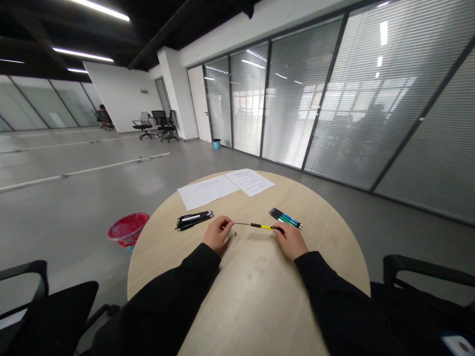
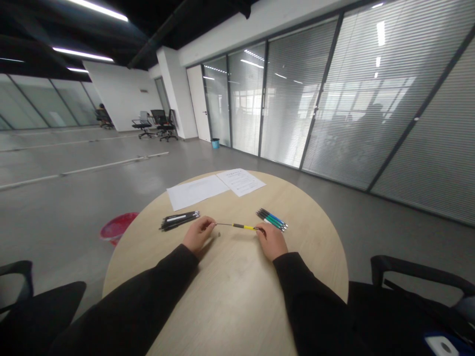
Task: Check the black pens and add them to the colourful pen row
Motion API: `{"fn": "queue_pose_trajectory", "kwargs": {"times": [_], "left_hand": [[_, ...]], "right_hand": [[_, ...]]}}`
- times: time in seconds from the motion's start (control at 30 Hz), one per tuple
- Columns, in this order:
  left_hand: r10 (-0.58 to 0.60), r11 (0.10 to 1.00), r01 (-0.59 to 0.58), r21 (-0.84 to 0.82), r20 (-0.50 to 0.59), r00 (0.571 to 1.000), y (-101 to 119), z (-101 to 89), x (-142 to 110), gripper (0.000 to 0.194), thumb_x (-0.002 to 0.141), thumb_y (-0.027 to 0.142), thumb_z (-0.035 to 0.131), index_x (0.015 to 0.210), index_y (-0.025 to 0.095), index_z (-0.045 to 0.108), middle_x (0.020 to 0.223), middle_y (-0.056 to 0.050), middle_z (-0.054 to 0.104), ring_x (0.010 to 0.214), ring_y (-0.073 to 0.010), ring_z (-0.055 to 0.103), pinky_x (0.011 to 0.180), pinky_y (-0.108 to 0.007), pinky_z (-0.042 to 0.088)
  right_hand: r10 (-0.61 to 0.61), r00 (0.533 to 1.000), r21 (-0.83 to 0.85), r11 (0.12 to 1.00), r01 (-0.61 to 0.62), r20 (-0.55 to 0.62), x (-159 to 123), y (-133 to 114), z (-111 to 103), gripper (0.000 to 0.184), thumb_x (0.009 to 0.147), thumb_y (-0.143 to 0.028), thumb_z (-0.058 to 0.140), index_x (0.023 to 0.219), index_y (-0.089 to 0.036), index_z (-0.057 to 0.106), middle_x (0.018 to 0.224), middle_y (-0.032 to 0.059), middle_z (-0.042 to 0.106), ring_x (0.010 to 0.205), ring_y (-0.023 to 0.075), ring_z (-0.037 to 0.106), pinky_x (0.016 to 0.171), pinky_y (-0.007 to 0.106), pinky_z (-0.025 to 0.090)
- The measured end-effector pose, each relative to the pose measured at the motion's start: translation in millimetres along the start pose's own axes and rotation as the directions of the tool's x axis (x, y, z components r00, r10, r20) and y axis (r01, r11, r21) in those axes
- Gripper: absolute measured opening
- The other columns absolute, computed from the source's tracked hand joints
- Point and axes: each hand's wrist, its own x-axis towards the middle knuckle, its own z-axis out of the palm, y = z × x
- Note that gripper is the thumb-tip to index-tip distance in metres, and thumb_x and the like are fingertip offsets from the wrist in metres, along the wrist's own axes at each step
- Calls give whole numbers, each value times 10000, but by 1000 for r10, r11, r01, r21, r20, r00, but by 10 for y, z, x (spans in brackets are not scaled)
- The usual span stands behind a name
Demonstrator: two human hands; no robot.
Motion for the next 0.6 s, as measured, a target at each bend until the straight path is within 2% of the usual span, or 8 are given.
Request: {"fn": "queue_pose_trajectory", "kwargs": {"times": [0.3,0.43,0.6], "left_hand": [[-86,991,76,-110,-89,992,-70,-32,33,224,793,379,559,699,177,582,613,23,515,583,-130,455,578,-245,364],[-115,984,96,-148,-122,986,-128,-23,47,229,792,392,551,716,178,583,619,20,521,592,-134,480,593,-248,382],[-132,976,107,-187,-127,983,-196,5,61,253,780,422,561,722,177,584,644,11,543,614,-140,503,622,-257,411]], "right_hand": [[13,997,-102,995,-21,-79,19,116,-27,222,880,-205,498,1009,-182,678,986,81,699,879,217,630,820,346,474],[35,993,-156,986,-52,-108,18,144,-28,221,892,-221,503,1024,-181,675,1004,88,700,906,225,631,838,350,468],[44,996,-228,972,-60,-71,4,103,6,205,900,-220,515,1003,-187,689,950,91,706,870,220,635,809,327,460]]}}
